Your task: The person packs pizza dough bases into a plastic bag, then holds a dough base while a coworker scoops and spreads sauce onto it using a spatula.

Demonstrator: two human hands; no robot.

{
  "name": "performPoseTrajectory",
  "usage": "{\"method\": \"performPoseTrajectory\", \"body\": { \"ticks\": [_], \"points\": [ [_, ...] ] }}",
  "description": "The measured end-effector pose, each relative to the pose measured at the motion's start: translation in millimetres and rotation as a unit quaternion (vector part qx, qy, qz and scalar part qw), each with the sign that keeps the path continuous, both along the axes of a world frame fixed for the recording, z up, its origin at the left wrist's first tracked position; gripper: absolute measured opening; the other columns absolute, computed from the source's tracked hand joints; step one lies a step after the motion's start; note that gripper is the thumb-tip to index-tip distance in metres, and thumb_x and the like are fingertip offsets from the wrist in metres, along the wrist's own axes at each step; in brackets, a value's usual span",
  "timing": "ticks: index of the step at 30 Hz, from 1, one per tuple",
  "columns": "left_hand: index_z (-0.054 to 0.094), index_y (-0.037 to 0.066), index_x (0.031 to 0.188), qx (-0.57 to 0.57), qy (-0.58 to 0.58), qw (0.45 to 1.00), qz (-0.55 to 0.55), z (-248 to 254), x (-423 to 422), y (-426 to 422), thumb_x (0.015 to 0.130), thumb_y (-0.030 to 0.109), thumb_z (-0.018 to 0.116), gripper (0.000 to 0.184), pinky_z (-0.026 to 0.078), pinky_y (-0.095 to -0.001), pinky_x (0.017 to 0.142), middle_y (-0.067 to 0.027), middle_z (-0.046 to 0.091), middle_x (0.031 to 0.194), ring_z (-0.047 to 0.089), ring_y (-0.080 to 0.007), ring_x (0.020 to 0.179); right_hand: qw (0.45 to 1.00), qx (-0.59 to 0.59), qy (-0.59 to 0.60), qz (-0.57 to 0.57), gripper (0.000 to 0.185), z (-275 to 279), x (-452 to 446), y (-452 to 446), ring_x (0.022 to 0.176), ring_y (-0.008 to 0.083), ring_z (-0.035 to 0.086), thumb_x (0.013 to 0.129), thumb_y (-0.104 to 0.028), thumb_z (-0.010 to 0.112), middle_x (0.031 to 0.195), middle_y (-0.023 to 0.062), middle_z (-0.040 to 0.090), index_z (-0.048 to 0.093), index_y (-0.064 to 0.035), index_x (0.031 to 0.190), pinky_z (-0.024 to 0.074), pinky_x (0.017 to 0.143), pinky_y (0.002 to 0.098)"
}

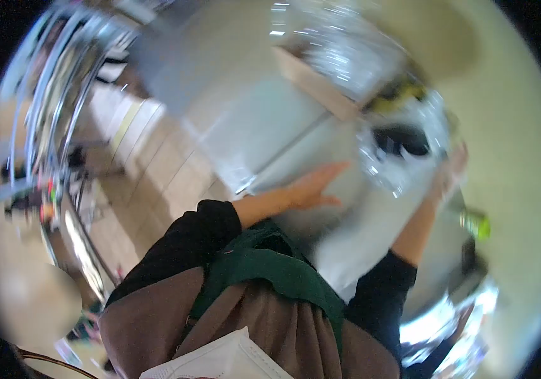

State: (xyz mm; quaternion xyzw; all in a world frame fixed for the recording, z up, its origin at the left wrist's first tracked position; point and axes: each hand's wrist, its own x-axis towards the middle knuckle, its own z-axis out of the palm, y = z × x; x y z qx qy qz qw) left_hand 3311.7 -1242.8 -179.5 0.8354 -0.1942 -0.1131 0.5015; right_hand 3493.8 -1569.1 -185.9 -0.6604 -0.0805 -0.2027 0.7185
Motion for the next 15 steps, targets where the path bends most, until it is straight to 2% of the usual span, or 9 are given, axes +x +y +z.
{"method": "performPoseTrajectory", "body": {
  "ticks": [1, 3, 4, 6, 8, 9, 11, 14, 15],
  "points": [
    [0.018, 0.008, 0.142, -0.001, 0.032, 0.999, 0.004, 6.5, -24.7, 14.8, 0.077, 0.048, 0.063, 0.088, 0.03, -0.0431, 0.103, -0.021, 0.033, 0.138, 0.036, -0.0372, 0.124, 0.992, -0.107, 0.02, -0.067, 0.049, 19.8, -11.7, 16.9, 0.131, 0.0273, 0.028, 0.089, -0.018, 0.04, 0.139, 0.0158, 0.035, 0.033, 0.0041, 0.132, 0.0157, 0.111, 0.0393],
    [0.019, 0.01, 0.142, -0.002, 0.058, 0.997, 0.051, 18.6, -65.3, 48.7, 0.079, 0.052, 0.06, 0.085, 0.034, -0.0441, 0.1, -0.0203, 0.037, 0.135, 0.042, -0.0379, 0.119, 0.923, -0.319, 0.077, -0.201, 0.046, 61.8, -34.7, 52.6, 0.127, 0.027, 0.034, 0.091, -0.022, 0.041, 0.132, 0.0192, 0.041, 0.042, 0.0079, 0.126, 0.0189, 0.11, 0.038],
    [0.02, 0.012, 0.142, -0.011, 0.1, 0.994, 0.053, 22.1, -86.0, 67.5, 0.08, 0.053, 0.058, 0.084, 0.037, -0.0444, 0.096, -0.0199, 0.04, 0.132, 0.046, -0.0379, 0.114, 0.962, -0.168, 0.055, -0.206, 0.044, 66.7, -42.2, 69.7, 0.125, 0.0269, 0.037, 0.091, -0.023, 0.042, 0.13, 0.0182, 0.043, 0.046, 0.0078, 0.122, 0.0217, 0.109, 0.0379],
    [0.02, 0.013, 0.142, -0.025, 0.132, 0.987, 0.084, 25.3, -120.6, 106.1, 0.08, 0.054, 0.057, 0.082, 0.041, -0.0447, 0.092, -0.0195, 0.044, 0.129, 0.05, -0.0378, 0.109, 0.963, -0.139, -0.022, -0.23, 0.037, 68.4, -61.4, 103.8, 0.114, 0.0288, 0.049, 0.092, -0.02, 0.048, 0.123, 0.0197, 0.051, 0.051, 0.0056, 0.118, 0.0395, 0.098, 0.037],
    [0.02, 0.012, 0.141, 0.058, 0.109, 0.983, 0.137, 28.6, -152.0, 135.5, 0.082, 0.052, 0.056, 0.08, 0.043, -0.0434, 0.089, -0.0194, 0.048, 0.124, 0.052, -0.0367, 0.106, 0.972, -0.138, -0.061, -0.182, 0.044, 55.1, -63.8, 120.3, 0.121, 0.0273, 0.041, 0.092, -0.028, 0.041, 0.129, 0.0179, 0.045, 0.048, 0.0057, 0.12, 0.0283, 0.106, 0.0395],
    [0.02, 0.012, 0.141, 0.059, 0.104, 0.978, 0.169, 23.8, -164.2, 148.4, 0.082, 0.052, 0.056, 0.08, 0.043, -0.0434, 0.089, -0.0194, 0.048, 0.124, 0.052, -0.0367, 0.106, 0.977, -0.13, -0.07, -0.152, 0.044, 66.2, -71.3, 154.7, 0.121, 0.0273, 0.041, 0.092, -0.028, 0.041, 0.129, 0.0179, 0.045, 0.048, 0.0057, 0.12, 0.0283, 0.106, 0.0395],
    [0.024, 0.01, 0.139, 0.121, 0.031, 0.96, 0.249, 15.0, -189.0, 181.5, 0.083, 0.05, 0.056, 0.076, 0.043, -0.0431, 0.088, -0.0199, 0.05, 0.12, 0.052, -0.0368, 0.106, 0.935, -0.28, -0.008, -0.22, 0.049, 120.3, -120.0, 239.1, 0.118, 0.0297, 0.043, 0.093, -0.035, 0.04, 0.125, 0.0196, 0.047, 0.048, 0.0049, 0.12, 0.0321, 0.103, 0.0424],
    [0.03, 0.009, 0.136, 0.095, 0.089, 0.924, 0.361, 6.2, -217.0, 232.8, 0.083, 0.049, 0.056, 0.071, 0.043, -0.044, 0.088, -0.0214, 0.051, 0.118, 0.052, -0.038, 0.106, 0.937, -0.289, -0.128, -0.149, 0.052, 138.9, -134.2, 316.7, 0.115, 0.032, 0.045, 0.094, -0.04, 0.038, 0.122, 0.0211, 0.047, 0.049, 0.0031, 0.121, 0.0353, 0.1, 0.0441],
    [0.036, 0.006, 0.131, 0.112, 0.1, 0.906, 0.396, 15.5, -233.4, 239.7, 0.081, 0.053, 0.055, 0.071, 0.043, -0.0447, 0.088, -0.0237, 0.051, 0.118, 0.052, -0.039, 0.106, 0.946, -0.271, -0.129, -0.121, 0.054, 165.9, -157.4, 346.0, 0.116, 0.0329, 0.046, 0.092, -0.044, 0.042, 0.126, 0.0197, 0.046, 0.048, -0.0005, 0.124, 0.0387, 0.097, 0.0434]
  ]
}}
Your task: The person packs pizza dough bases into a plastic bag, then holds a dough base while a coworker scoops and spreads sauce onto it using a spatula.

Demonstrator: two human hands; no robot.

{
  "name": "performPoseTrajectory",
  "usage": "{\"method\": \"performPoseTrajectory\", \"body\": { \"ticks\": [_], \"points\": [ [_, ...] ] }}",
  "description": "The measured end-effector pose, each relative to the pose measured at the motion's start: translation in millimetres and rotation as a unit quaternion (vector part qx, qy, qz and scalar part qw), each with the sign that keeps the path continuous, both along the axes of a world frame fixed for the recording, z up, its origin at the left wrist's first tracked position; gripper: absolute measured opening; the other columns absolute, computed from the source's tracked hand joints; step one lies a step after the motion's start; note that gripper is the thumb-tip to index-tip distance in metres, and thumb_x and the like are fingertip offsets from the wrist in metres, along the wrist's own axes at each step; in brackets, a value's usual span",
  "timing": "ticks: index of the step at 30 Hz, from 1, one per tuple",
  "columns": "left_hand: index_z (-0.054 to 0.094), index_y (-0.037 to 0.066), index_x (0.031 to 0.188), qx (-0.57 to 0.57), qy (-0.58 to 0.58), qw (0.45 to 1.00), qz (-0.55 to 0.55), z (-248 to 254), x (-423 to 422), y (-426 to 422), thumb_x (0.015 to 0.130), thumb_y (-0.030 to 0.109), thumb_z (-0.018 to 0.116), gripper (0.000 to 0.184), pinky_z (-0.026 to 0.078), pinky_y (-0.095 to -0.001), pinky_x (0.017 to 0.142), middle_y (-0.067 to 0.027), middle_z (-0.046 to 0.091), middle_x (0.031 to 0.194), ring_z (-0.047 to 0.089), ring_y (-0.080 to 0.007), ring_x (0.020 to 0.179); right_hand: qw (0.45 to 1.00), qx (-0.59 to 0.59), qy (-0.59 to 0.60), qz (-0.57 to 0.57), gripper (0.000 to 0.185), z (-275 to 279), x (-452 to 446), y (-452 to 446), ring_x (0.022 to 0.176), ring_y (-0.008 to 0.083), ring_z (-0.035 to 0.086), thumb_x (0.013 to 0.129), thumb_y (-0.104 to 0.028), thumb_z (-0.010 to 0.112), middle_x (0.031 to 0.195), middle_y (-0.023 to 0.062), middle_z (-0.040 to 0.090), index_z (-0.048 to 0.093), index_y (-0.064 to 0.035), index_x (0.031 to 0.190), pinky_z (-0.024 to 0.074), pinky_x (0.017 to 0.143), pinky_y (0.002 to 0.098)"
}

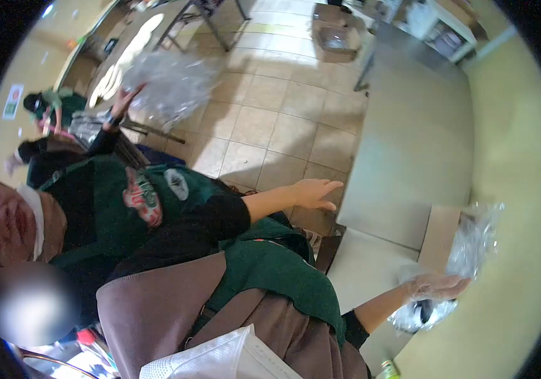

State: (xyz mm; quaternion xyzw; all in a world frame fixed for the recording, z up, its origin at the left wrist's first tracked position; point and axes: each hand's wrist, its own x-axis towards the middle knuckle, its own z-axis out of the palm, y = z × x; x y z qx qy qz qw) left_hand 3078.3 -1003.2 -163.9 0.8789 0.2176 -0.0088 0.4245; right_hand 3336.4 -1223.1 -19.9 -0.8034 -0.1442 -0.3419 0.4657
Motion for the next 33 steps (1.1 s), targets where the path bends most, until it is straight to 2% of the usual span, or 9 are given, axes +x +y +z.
{"method": "performPoseTrajectory", "body": {
  "ticks": [4, 6, 10, 12, 17, 21, 25, 28, 33],
  "points": [
    [0.039, 0.004, 0.128, -0.01, 0.153, 0.988, -0.022, 13.9, -11.8, 23.6, 0.079, 0.058, 0.055, 0.075, 0.042, -0.046, 0.088, -0.0254, 0.05, 0.118, 0.051, -0.0393, 0.107, 0.969, 0.002, -0.175, 0.172, 0.06, 25.8, -32.2, 101.3, 0.116, 0.0334, 0.046, 0.092, -0.051, 0.035, 0.127, 0.0198, 0.043, 0.042, -0.0042, 0.129, 0.0395, 0.096, 0.0456],
    [0.04, 0.003, 0.127, -0.05, 0.137, 0.982, -0.117, 16.4, -12.0, 27.0, 0.076, 0.063, 0.054, 0.08, 0.041, -0.0465, 0.089, -0.025, 0.052, 0.115, 0.052, -0.04, 0.106, 0.879, 0.068, -0.38, 0.279, 0.047, 56.7, -75.0, 160.1, 0.115, 0.0316, 0.047, 0.096, -0.036, 0.034, 0.122, 0.0219, 0.047, 0.042, -0.0001, 0.126, 0.0452, 0.092, 0.0404],
    [0.037, 0.005, 0.13, -0.097, 0.147, 0.982, -0.064, 38.5, -21.1, 40.4, 0.075, 0.065, 0.055, 0.083, 0.041, -0.0472, 0.091, -0.0238, 0.049, 0.119, 0.05, -0.0403, 0.11, 0.908, -0.05, -0.375, 0.18, 0.038, 75.0, -125.8, 214.1, 0.116, 0.0334, 0.046, 0.096, -0.021, 0.032, 0.126, 0.0221, 0.042, 0.032, -0.0093, 0.132, 0.0458, 0.092, 0.0431],
    [0.034, 0.006, 0.132, -0.046, 0.151, 0.987, 0.012, 41.5, -18.4, 40.6, 0.075, 0.065, 0.055, 0.084, 0.039, -0.048, 0.093, -0.0229, 0.045, 0.126, 0.046, -0.0403, 0.115, 0.844, -0.02, -0.456, 0.282, 0.04, 93.0, -162.1, 232.4, 0.116, 0.0353, 0.045, 0.096, -0.013, 0.031, 0.127, 0.0215, 0.04, 0.025, -0.0134, 0.136, 0.0458, 0.092, 0.0455],
    [0.033, 0.012, 0.134, -0.049, 0.121, 0.99, 0.054, 51.8, -11.3, 30.7, 0.071, 0.068, 0.056, 0.088, 0.036, -0.0528, 0.095, -0.0223, 0.04, 0.13, 0.04, -0.0361, 0.121, 0.87, 0.046, -0.365, 0.329, 0.036, 95.3, -177.5, 242.6, 0.113, 0.029, 0.049, 0.093, -0.011, 0.044, 0.124, 0.0178, 0.044, 0.033, 0.0022, 0.125, 0.0448, 0.091, 0.0375],
    [0.029, 0.0, 0.136, -0.094, 0.017, 0.993, 0.071, 10.0, -28.5, 14.9, 0.077, 0.061, 0.057, 0.089, 0.033, -0.0443, 0.101, -0.0265, 0.037, 0.132, 0.038, -0.0404, 0.122, 0.866, 0.096, -0.079, 0.484, 0.046, 60.9, -139.4, 245.1, 0.115, 0.029, 0.046, 0.086, -0.019, 0.058, 0.124, 0.0171, 0.047, 0.042, 0.0007, 0.124, 0.0359, 0.097, 0.0402],
    [0.031, -0.007, 0.132, -0.149, 0.094, 0.983, 0.051, -41.0, -49.2, -2.9, 0.078, 0.057, 0.059, 0.089, 0.03, -0.0421, 0.104, -0.0285, 0.035, 0.135, 0.036, -0.0372, 0.126, 0.907, -0.038, -0.069, 0.414, 0.054, 8.4, -103.8, 199.0, 0.12, 0.0332, 0.041, 0.082, -0.025, 0.062, 0.126, 0.0194, 0.046, 0.043, -0.0018, 0.127, 0.0304, 0.101, 0.0453],
    [0.047, -0.003, 0.119, -0.105, 0.119, 0.986, 0.045, -50.4, -50.5, -19.9, 0.074, 0.052, 0.066, 0.074, 0.042, -0.0451, 0.088, -0.027, 0.054, 0.111, 0.052, -0.0423, 0.104, 0.932, -0.185, -0.038, 0.308, 0.059, -46.6, -59.0, 122.6, 0.124, 0.04, 0.034, 0.081, -0.026, 0.062, 0.133, 0.0222, 0.037, 0.041, -0.0013, 0.13, 0.0282, 0.102, 0.0501],
    [0.036, -0.002, 0.128, -0.077, 0.119, 0.988, -0.059, -61.4, -6.3, -43.4, 0.076, 0.047, 0.066, 0.077, 0.042, -0.0434, 0.089, -0.0296, 0.054, 0.112, 0.053, -0.0407, 0.105, 0.972, -0.234, 0.004, 0.03, 0.063, -82.5, -15.1, -21.9, 0.118, 0.0391, 0.037, 0.077, -0.029, 0.064, 0.129, 0.023, 0.037, 0.041, 0.0004, 0.128, 0.0302, 0.1, 0.0497]
  ]
}}
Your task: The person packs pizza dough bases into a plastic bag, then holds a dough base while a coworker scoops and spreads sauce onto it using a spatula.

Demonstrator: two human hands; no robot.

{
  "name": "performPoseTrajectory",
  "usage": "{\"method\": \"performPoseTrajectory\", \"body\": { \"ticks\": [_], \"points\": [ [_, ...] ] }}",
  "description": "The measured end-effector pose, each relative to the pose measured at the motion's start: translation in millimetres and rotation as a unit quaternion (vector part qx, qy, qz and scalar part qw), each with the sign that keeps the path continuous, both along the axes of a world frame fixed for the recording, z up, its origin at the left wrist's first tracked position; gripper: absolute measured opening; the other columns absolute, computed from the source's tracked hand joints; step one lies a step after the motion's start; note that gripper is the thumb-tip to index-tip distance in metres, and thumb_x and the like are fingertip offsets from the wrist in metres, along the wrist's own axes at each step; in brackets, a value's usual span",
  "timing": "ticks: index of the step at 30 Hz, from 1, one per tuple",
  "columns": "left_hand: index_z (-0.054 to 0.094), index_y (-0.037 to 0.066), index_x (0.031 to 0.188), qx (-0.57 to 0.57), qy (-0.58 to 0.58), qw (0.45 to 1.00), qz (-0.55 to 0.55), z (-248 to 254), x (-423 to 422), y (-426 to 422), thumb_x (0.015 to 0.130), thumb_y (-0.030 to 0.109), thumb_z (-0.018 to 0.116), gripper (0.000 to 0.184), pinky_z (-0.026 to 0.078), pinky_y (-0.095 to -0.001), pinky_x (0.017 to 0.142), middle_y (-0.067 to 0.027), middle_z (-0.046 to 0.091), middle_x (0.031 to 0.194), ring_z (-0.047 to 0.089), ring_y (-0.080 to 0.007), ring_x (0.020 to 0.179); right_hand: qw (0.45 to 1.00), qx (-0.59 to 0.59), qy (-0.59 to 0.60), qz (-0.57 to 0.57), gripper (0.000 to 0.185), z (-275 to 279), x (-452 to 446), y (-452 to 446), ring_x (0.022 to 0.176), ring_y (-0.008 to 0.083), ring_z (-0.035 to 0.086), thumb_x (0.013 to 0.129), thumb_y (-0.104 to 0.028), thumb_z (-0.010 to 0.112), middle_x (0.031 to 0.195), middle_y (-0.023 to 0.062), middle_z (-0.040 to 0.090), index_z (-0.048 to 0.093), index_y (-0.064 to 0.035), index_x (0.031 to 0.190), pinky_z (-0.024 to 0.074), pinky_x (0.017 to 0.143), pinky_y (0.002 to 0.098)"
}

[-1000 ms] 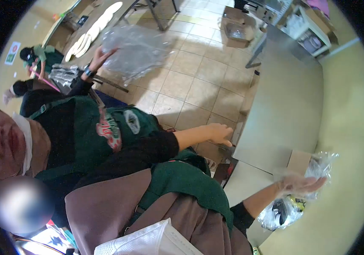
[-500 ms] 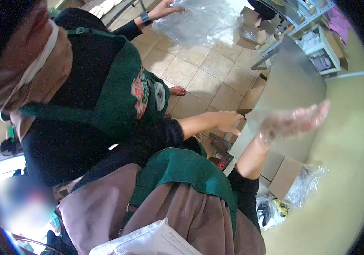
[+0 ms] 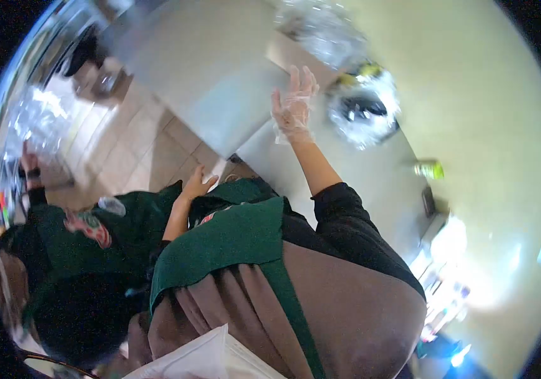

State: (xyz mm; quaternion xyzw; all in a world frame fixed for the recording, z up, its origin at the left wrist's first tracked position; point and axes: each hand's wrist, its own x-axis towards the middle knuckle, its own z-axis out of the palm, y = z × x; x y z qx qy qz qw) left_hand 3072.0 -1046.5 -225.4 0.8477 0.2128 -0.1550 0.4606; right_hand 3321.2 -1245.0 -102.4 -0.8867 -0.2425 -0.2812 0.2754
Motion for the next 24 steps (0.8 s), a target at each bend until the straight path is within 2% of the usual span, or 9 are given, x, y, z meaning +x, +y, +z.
{"method": "performPoseTrajectory", "body": {
  "ticks": [5, 7, 9, 12, 15, 16, 18, 20, 24],
  "points": [
    [0.031, -0.002, 0.133, -0.031, -0.014, 0.997, -0.063, 24.7, 37.2, -15.4, 0.08, 0.041, 0.063, 0.075, 0.033, -0.0404, 0.1, -0.0289, 0.039, 0.13, 0.039, -0.0381, 0.122, 0.977, 0.103, 0.075, -0.169, 0.075, -23.7, 16.2, -99.0, 0.117, 0.0365, 0.038, 0.074, -0.031, 0.068, 0.127, 0.0237, 0.039, 0.034, 0.0027, 0.131, 0.0311, 0.102, 0.041],
    [0.031, -0.003, 0.133, -0.026, -0.03, 0.996, -0.082, 21.0, 55.5, -23.4, 0.081, 0.041, 0.063, 0.075, 0.033, -0.0402, 0.101, -0.0287, 0.04, 0.13, 0.039, -0.0384, 0.122, 0.882, 0.2, 0.103, -0.415, 0.079, -41.9, 43.8, -119.5, 0.114, 0.033, 0.043, 0.074, -0.039, 0.068, 0.126, 0.0216, 0.041, 0.034, 0.0049, 0.13, 0.0327, 0.1, 0.0362],
    [0.031, -0.003, 0.133, -0.023, -0.041, 0.994, -0.099, 19.5, 59.4, -33.6, 0.081, 0.041, 0.063, 0.075, 0.032, -0.0401, 0.101, -0.0286, 0.04, 0.13, 0.039, -0.0387, 0.122, 0.839, 0.208, 0.108, -0.491, 0.078, -111.5, 92.6, -159.1, 0.111, 0.0305, 0.045, 0.074, -0.04, 0.068, 0.124, 0.02, 0.043, 0.035, 0.0054, 0.129, 0.0347, 0.097, 0.0351],
    [0.032, -0.005, 0.132, -0.05, -0.035, 0.993, -0.1, 24.0, 57.7, -49.0, 0.081, 0.04, 0.063, 0.074, 0.032, -0.0393, 0.102, -0.0278, 0.04, 0.13, 0.039, -0.0379, 0.122, 0.791, 0.342, 0.221, -0.456, 0.077, -107.3, 73.6, -163.4, 0.101, 0.0238, 0.051, 0.075, -0.041, 0.066, 0.117, 0.0154, 0.05, 0.035, 0.0068, 0.128, 0.0418, 0.087, 0.0347],
    [0.031, -0.006, 0.131, -0.079, -0.068, 0.989, -0.106, 17.3, 49.8, -61.4, 0.082, 0.035, 0.064, 0.073, 0.035, -0.0387, 0.1, -0.0271, 0.043, 0.126, 0.043, -0.0366, 0.119, 0.757, 0.5, 0.275, -0.318, 0.068, -119.7, 82.0, -161.4, 0.094, 0.0238, 0.054, 0.075, -0.043, 0.063, 0.102, 0.0138, 0.058, 0.048, 0.008, 0.118, 0.0445, 0.082, 0.0356],
    [0.031, -0.006, 0.131, -0.08, -0.079, 0.988, -0.104, 21.2, 47.2, -65.7, 0.082, 0.035, 0.064, 0.073, 0.035, -0.0387, 0.1, -0.0271, 0.043, 0.126, 0.043, -0.0366, 0.119, 0.819, 0.39, 0.281, -0.315, 0.057, -153.5, 99.5, -174.8, 0.086, 0.0265, 0.057, 0.075, -0.042, 0.062, 0.089, 0.0162, 0.061, 0.056, 0.0084, 0.101, 0.0454, 0.081, 0.0368],
    [0.031, -0.006, 0.131, -0.131, -0.019, 0.989, -0.061, 42.1, 37.9, -70.9, 0.081, 0.033, 0.065, 0.072, 0.038, -0.0385, 0.097, -0.0268, 0.046, 0.122, 0.046, -0.0353, 0.117, 0.864, 0.276, 0.288, -0.306, 0.051, -165.9, 109.8, -172.1, 0.078, 0.0292, 0.061, 0.075, -0.041, 0.061, 0.077, 0.0185, 0.064, 0.065, 0.0088, 0.084, 0.0464, 0.079, 0.038],
    [0.031, -0.005, 0.132, -0.11, -0.035, 0.99, -0.08, 43.0, 24.8, -66.4, 0.081, 0.032, 0.066, 0.072, 0.04, -0.0381, 0.095, -0.0258, 0.047, 0.122, 0.047, -0.0338, 0.116, 0.756, 0.357, 0.319, -0.445, 0.05, -125.8, 108.7, -144.9, 0.082, 0.0265, 0.061, 0.072, -0.036, 0.066, 0.086, 0.0184, 0.066, 0.064, 0.0104, 0.088, 0.0458, 0.08, 0.0379],
    [0.032, -0.002, 0.133, -0.117, 0.0, 0.992, -0.048, 41.9, -11.9, -62.7, 0.081, 0.032, 0.066, 0.071, 0.039, -0.0376, 0.095, -0.0247, 0.045, 0.125, 0.045, -0.0324, 0.118, 0.753, 0.405, 0.336, -0.396, 0.048, -70.0, 76.7, -126.3, 0.087, 0.0273, 0.061, 0.069, -0.035, 0.069, 0.088, 0.0169, 0.066, 0.065, 0.01, 0.086, 0.0449, 0.082, 0.0371]
  ]
}}
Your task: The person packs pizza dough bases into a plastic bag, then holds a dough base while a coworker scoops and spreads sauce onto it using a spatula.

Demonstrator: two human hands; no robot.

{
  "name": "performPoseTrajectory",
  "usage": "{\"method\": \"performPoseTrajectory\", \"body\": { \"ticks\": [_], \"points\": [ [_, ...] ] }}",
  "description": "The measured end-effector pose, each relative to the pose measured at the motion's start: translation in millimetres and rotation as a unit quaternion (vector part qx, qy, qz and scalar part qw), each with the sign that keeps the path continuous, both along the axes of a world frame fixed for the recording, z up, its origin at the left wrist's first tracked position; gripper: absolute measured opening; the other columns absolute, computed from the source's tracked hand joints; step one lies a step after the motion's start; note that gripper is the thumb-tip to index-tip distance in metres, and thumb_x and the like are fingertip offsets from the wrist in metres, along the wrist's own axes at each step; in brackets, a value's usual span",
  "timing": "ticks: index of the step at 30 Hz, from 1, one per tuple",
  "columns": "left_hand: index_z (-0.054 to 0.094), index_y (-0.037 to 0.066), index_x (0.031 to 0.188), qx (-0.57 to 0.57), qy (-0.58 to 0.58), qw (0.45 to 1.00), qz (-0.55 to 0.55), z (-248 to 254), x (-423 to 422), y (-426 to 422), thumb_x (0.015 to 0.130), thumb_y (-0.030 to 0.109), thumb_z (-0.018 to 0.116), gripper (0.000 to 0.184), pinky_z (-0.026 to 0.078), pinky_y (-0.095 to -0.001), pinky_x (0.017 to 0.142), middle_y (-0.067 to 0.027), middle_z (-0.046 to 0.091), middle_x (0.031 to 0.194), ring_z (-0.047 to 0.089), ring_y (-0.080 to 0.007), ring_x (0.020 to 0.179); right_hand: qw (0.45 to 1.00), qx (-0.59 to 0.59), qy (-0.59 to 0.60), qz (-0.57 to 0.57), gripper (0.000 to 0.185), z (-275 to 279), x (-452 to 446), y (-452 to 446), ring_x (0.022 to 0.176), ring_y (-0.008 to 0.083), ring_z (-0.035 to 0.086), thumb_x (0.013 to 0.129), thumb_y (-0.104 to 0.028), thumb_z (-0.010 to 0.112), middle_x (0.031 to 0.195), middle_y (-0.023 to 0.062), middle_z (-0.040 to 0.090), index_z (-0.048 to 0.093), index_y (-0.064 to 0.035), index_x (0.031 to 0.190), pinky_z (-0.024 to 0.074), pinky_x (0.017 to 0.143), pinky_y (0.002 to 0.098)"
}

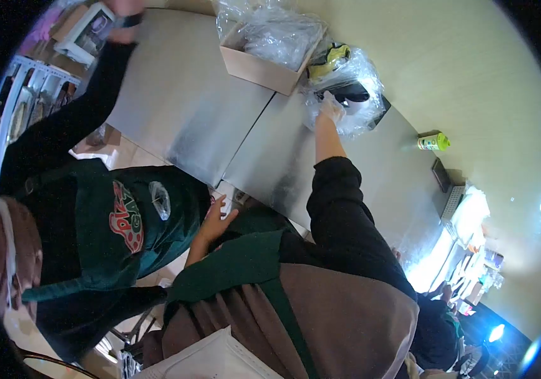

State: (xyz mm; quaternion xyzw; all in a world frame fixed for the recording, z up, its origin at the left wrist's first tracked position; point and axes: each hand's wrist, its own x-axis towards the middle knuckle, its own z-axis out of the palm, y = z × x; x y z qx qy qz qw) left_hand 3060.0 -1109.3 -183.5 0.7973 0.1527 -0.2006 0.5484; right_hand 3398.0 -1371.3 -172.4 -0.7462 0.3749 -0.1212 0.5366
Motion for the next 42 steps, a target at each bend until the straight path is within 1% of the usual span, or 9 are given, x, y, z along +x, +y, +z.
{"method": "performPoseTrajectory", "body": {
  "ticks": [2, 4, 6, 13, 17, 21, 32, 40, 42],
  "points": [
    [0.032, 0.001, 0.134, -0.01, -0.005, 1.0, -0.004, -7.7, -8.0, 1.4, 0.081, 0.033, 0.066, 0.071, 0.041, -0.0369, 0.094, -0.0248, 0.044, 0.127, 0.043, -0.0324, 0.12, 0.995, 0.062, -0.076, -0.013, 0.053, -46.7, 14.2, -25.3, 0.088, 0.0282, 0.06, 0.069, -0.036, 0.069, 0.088, 0.0153, 0.066, 0.063, 0.0111, 0.091, 0.0444, 0.083, 0.0353],
    [0.031, 0.0, 0.134, -0.053, 0.034, 0.998, 0.018, -5.5, -9.4, -0.4, 0.081, 0.033, 0.065, 0.072, 0.043, -0.0356, 0.092, -0.0248, 0.043, 0.129, 0.043, -0.0319, 0.12, 0.987, 0.117, -0.07, -0.082, 0.043, -58.9, 20.2, -42.4, 0.086, 0.0262, 0.06, 0.073, -0.032, 0.068, 0.09, 0.0124, 0.065, 0.06, 0.0026, 0.099, 0.0444, 0.083, 0.0376],
    [0.031, -0.001, 0.134, -0.055, 0.046, 0.997, 0.015, 0.0, -17.0, 3.9, 0.081, 0.034, 0.065, 0.072, 0.041, -0.0359, 0.093, -0.0252, 0.043, 0.129, 0.043, -0.0325, 0.121, 0.872, 0.454, -0.179, 0.032, 0.031, -50.2, -9.7, -61.8, 0.081, 0.0228, 0.062, 0.074, -0.022, 0.069, 0.092, 0.0081, 0.064, 0.058, -0.0106, 0.1, 0.0504, 0.066, 0.0396],
    [0.032, -0.003, 0.132, 0.0, 0.006, 0.996, -0.085, -6.3, 4.7, 4.4, 0.081, 0.034, 0.065, 0.072, 0.036, -0.037, 0.098, -0.0264, 0.042, 0.13, 0.042, -0.0345, 0.121, 0.801, 0.549, -0.218, 0.097, 0.02, 13.7, -65.1, -97.5, 0.086, 0.0271, 0.063, 0.082, -0.017, 0.058, 0.095, 0.011, 0.064, 0.057, -0.0038, 0.098, 0.0537, 0.075, 0.0429],
    [0.032, -0.004, 0.132, 0.009, 0.0, 0.99, -0.139, -10.7, 22.8, -6.1, 0.08, 0.034, 0.065, 0.072, 0.033, -0.0376, 0.101, -0.0271, 0.041, 0.13, 0.041, -0.0357, 0.122, 0.746, 0.603, -0.271, 0.084, 0.029, 18.8, -75.4, -128.0, 0.093, 0.0331, 0.059, 0.076, -0.018, 0.062, 0.1, 0.0139, 0.063, 0.056, -0.0021, 0.1, 0.049, 0.082, 0.0477],
    [0.032, -0.003, 0.132, 0.015, -0.013, 0.982, -0.186, -26.3, 32.0, -17.0, 0.081, 0.037, 0.064, 0.073, 0.032, -0.0374, 0.102, -0.0269, 0.04, 0.131, 0.04, -0.0356, 0.123, 0.768, 0.571, -0.284, 0.064, 0.034, 15.8, -78.8, -155.9, 0.096, 0.0318, 0.058, 0.077, -0.025, 0.061, 0.101, 0.0146, 0.063, 0.059, -0.0017, 0.101, 0.0462, 0.089, 0.0468],
    [0.031, -0.001, 0.133, -0.007, -0.002, 0.981, -0.195, -31.9, 29.5, -10.8, 0.081, 0.041, 0.062, 0.073, 0.034, -0.0375, 0.101, -0.0261, 0.04, 0.131, 0.041, -0.0355, 0.122, 0.8, 0.543, -0.25, 0.047, 0.029, 10.5, -87.9, -157.7, 0.091, 0.0287, 0.059, 0.077, -0.023, 0.063, 0.096, 0.0113, 0.064, 0.059, -0.0032, 0.098, 0.0486, 0.082, 0.0441],
    [0.032, -0.001, 0.132, -0.019, -0.009, 0.986, -0.166, -25.7, 33.4, -9.1, 0.082, 0.042, 0.061, 0.073, 0.037, -0.0386, 0.098, -0.0244, 0.042, 0.13, 0.043, -0.035, 0.12, 0.905, 0.391, -0.168, -0.007, 0.024, 7.7, -45.2, -125.5, 0.076, 0.0245, 0.063, 0.076, -0.02, 0.065, 0.087, 0.0088, 0.064, 0.058, -0.0061, 0.094, 0.0533, 0.066, 0.04],
    [0.031, -0.001, 0.133, 0.007, -0.023, 0.988, -0.153, -33.8, 30.9, -7.0, 0.082, 0.042, 0.061, 0.073, 0.037, -0.0397, 0.098, -0.0256, 0.042, 0.129, 0.044, -0.0367, 0.118, 0.901, 0.4, -0.168, -0.02, 0.024, -0.2, -22.9, -110.7, 0.074, 0.0228, 0.063, 0.075, -0.019, 0.066, 0.086, 0.0083, 0.064, 0.057, -0.0074, 0.094, 0.0537, 0.062, 0.0375]
  ]
}}
